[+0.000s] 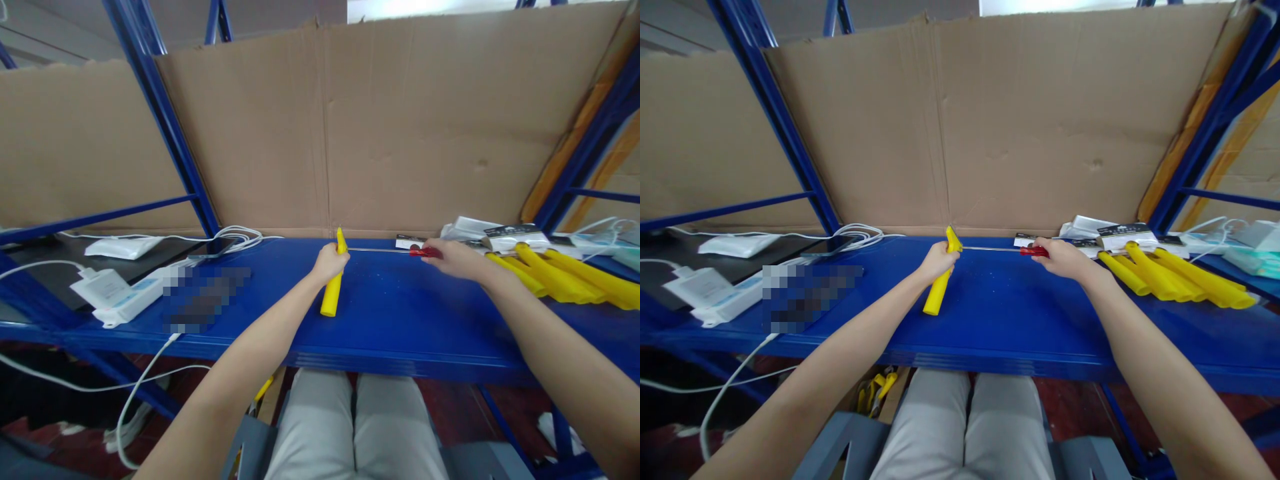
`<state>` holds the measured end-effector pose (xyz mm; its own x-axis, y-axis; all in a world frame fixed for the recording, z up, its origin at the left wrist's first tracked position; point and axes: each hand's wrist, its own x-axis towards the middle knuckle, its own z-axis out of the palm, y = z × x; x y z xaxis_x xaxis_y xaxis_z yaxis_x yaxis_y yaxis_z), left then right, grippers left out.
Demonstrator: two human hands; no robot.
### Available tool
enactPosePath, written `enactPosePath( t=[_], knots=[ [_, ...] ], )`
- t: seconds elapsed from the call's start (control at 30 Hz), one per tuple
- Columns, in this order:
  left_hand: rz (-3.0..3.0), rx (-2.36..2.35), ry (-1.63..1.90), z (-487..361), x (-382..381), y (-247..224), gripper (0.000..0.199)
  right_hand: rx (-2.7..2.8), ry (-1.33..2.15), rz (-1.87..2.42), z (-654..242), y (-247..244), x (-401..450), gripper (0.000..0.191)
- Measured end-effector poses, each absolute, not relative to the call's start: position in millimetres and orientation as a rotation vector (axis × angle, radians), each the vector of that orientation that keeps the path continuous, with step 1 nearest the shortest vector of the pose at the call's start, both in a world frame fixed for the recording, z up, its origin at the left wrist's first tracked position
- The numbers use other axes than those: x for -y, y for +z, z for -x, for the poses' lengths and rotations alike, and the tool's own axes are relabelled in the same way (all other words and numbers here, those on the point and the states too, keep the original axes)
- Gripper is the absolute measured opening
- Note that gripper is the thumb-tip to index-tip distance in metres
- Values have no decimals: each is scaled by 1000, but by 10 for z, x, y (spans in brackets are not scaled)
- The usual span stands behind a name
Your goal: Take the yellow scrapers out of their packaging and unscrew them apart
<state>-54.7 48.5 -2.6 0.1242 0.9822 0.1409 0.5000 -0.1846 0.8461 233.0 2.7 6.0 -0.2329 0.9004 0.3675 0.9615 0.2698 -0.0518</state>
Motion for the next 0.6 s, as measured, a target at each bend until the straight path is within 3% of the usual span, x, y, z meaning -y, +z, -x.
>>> enactPosePath(
  t=[0.6],
  knots=[
    [-1709,-1413,1013,545,-481,-37,9,2197,-244,1679,-2251,-11,12,21]
  ],
)
